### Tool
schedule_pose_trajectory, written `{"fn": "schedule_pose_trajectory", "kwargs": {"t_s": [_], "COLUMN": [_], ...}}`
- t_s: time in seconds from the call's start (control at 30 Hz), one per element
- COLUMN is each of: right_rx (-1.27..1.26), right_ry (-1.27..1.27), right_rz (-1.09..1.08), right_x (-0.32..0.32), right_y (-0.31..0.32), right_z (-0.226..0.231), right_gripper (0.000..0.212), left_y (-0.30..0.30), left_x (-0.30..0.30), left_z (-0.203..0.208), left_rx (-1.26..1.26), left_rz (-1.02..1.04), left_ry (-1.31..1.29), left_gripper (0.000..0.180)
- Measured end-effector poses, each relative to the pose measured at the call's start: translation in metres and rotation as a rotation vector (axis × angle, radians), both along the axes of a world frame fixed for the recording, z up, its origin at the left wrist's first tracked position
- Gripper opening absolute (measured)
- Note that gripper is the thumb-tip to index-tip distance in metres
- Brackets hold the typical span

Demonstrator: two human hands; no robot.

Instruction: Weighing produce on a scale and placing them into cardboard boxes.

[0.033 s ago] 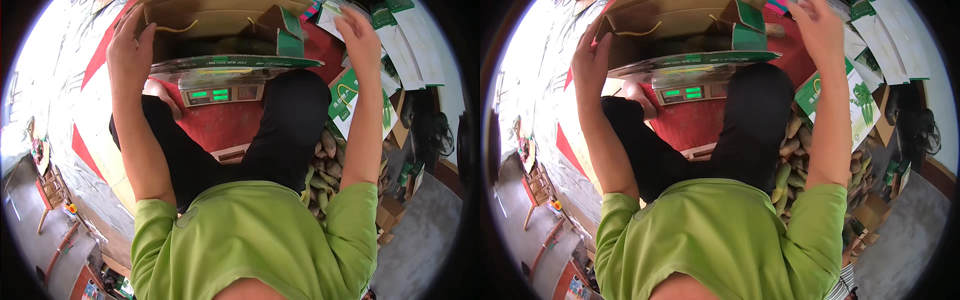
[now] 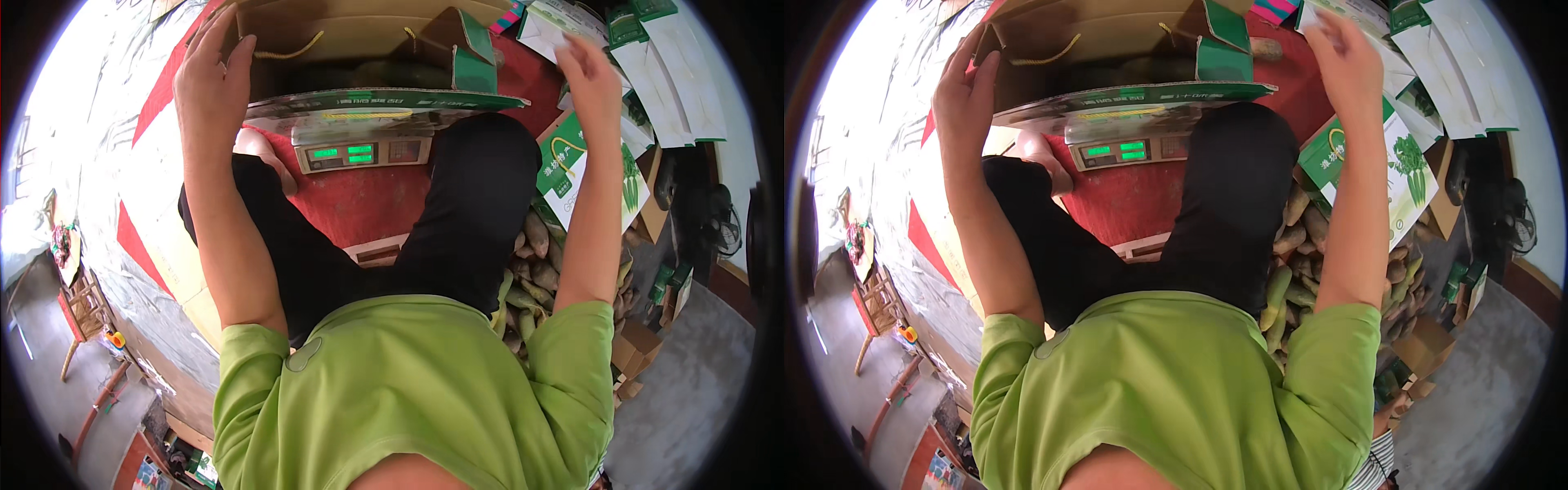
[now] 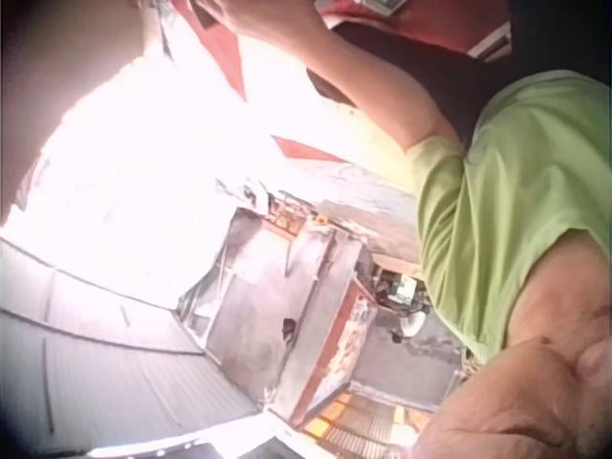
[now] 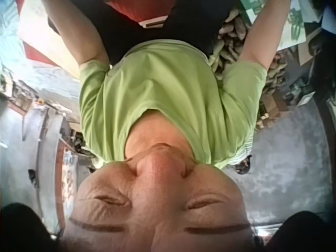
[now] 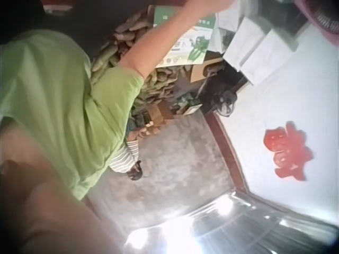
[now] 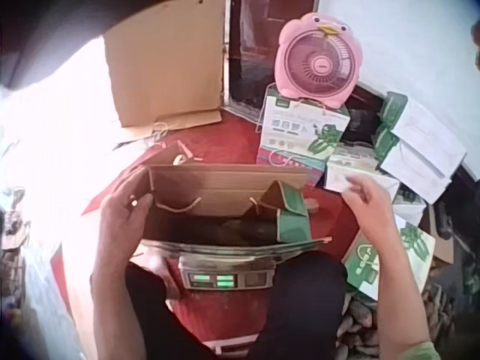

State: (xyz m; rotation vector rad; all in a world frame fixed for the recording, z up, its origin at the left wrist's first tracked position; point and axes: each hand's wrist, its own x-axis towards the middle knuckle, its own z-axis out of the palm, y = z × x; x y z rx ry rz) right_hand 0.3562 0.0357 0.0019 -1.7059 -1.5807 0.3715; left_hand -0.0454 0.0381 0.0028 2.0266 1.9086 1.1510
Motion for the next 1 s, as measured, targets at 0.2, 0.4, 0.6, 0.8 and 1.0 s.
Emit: {"fn": "schedule_pose_trajectory", "kwargs": {"t_s": [0.2, 0.4, 0.6, 0.8, 1.0], "right_rx": [-0.310, -0.421, -0.431, -0.497, -0.298], "right_ry": [0.021, 0.171, 0.046, 0.042, 0.198], "right_rz": [-0.202, -0.269, -0.205, -0.202, -0.141], "right_x": [0.082, 0.109, 0.094, 0.090, 0.090], "right_y": [-0.078, -0.127, -0.128, -0.133, -0.098], "right_z": [-0.111, -0.185, -0.179, -0.183, -0.158], "right_gripper": [0.030, 0.028, 0.028, 0.030, 0.030], "left_y": [-0.003, -0.002, -0.001, -0.003, -0.015], "left_x": [0.008, 0.009, 0.011, 0.011, 0.024], "left_z": [0.004, 0.000, -0.004, 0.001, 0.013], "left_rx": [-0.002, 0.004, 0.073, 0.036, -0.100], "left_rz": [0.009, -0.018, -0.032, -0.083, -0.332], "left_ry": [-0.083, -0.048, -0.028, -0.065, -0.074], "left_gripper": [0.035, 0.033, 0.030, 0.029, 0.030]}}
